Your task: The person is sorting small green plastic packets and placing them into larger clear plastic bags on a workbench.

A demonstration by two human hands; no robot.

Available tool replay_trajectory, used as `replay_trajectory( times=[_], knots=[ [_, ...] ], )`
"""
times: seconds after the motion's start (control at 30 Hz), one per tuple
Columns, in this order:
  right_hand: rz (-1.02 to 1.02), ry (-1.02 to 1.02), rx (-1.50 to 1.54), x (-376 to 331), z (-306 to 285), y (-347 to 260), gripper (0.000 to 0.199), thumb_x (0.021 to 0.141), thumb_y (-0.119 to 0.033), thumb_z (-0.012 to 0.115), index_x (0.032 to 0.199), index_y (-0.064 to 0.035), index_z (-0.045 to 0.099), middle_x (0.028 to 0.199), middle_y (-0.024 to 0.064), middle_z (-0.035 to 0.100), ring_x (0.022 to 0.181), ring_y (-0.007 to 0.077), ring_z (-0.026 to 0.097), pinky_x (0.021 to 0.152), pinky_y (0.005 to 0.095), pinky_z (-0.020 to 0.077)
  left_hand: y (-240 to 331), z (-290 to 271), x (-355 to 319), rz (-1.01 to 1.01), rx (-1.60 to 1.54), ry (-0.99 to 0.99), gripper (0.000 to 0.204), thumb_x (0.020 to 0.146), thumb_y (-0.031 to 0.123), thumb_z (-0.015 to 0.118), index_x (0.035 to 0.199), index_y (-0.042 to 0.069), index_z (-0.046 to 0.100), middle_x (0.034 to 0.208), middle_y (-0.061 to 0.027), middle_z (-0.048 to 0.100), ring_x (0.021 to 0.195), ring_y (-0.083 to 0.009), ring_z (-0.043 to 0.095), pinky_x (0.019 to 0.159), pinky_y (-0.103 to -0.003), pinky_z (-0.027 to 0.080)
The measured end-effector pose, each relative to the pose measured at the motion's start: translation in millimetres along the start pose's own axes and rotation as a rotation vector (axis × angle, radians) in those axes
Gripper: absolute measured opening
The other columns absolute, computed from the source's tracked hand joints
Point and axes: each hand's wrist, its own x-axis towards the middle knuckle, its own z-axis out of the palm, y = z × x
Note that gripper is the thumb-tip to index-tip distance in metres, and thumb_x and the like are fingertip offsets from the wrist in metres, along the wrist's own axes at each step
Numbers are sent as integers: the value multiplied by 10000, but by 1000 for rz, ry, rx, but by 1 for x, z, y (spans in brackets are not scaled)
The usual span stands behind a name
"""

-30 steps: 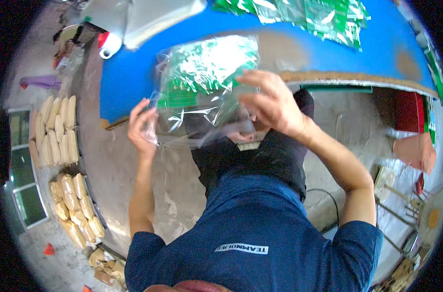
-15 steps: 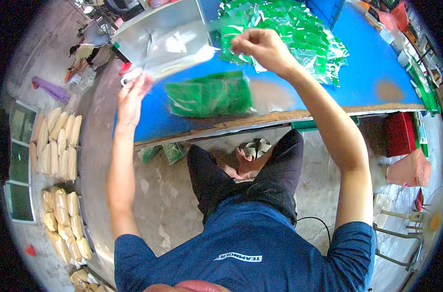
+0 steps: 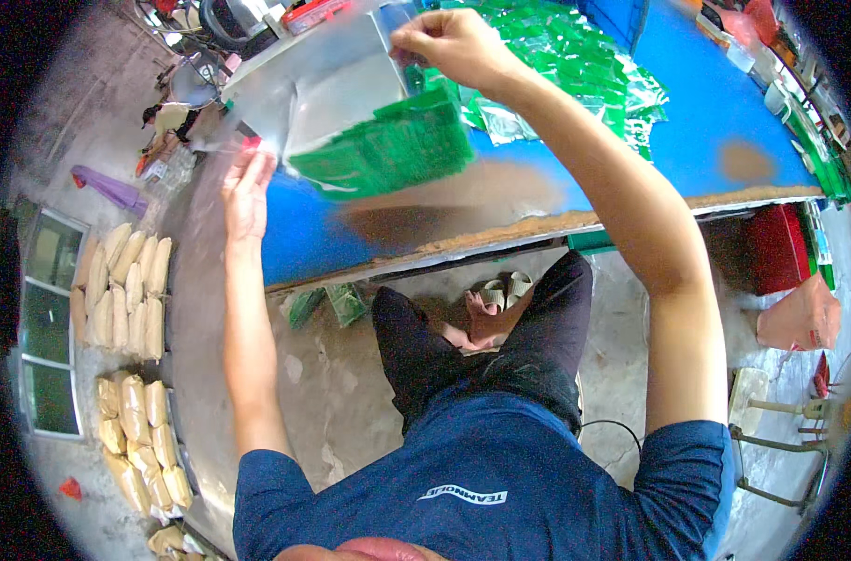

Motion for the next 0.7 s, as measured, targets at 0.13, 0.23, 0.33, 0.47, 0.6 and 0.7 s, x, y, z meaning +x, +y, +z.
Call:
replay_trajectory(
  times=[0.13, 0.23, 0.33, 0.47, 0.6, 0.7],
  knots=[
    [-179, -69, 22, -7, -5, -10, 278, 962, -241, 647, 974, 28, 719, 924, 65, 736, 880, 115, 674, 853, 285, 534, 12, -2, -27, 37, 161, -57, 282, 861, 41, 721, 1134, 41, 650, 1081, -59, 674, 1000, -159, 635, 946, -303, 483],
    [-114, -155, -174, 4, 4, 11, 242, 962, -201, 639, 994, 31, 702, 936, 80, 734, 900, 127, 679, 874, 286, 529, -31, -15, -42, -165, 531, -224, 445, 793, 47, 765, 1216, 27, 630, 1207, -64, 643, 1153, -158, 567, 988, -310, 455],
    [-315, -61, -232, 32, 29, 0, 232, 924, -213, 623, 921, -3, 720, 816, 93, 730, 731, 163, 681, 716, 309, 550, -62, -9, -39, -160, 461, -158, 539, 799, 48, 762, 1296, 27, 556, 1254, -86, 622, 1185, -173, 554, 1003, -328, 450],
    [-304, -164, -312, 66, 45, -45, 230, 938, -205, 629, 885, 8, 699, 781, 78, 702, 712, 147, 657, 695, 297, 533, -89, 35, -56, -139, -63, -50, 731, 749, 58, 819, 1386, 36, 462, 1271, -120, 610, 1151, -159, 555, 1036, -331, 424],
    [-263, -255, -172, 89, 41, -59, 238, 940, -179, 643, 835, 31, 683, 722, 64, 681, 678, 120, 649, 652, 282, 532, -130, 62, -58, -111, -143, -91, 771, 736, 66, 837, 1391, 57, 431, 1234, -105, 631, 1092, -145, 576, 995, -319, 446],
    [-155, -268, -211, 87, 49, -83, 279, 936, -242, 671, 823, 12, 696, 711, 56, 681, 682, 94, 645, 657, 264, 528, -117, 56, -58, -44, -146, -69, 507, 767, 76, 824, 1208, 45, 575, 1082, -54, 680, 943, -129, 621, 905, -292, 461]
  ],
)
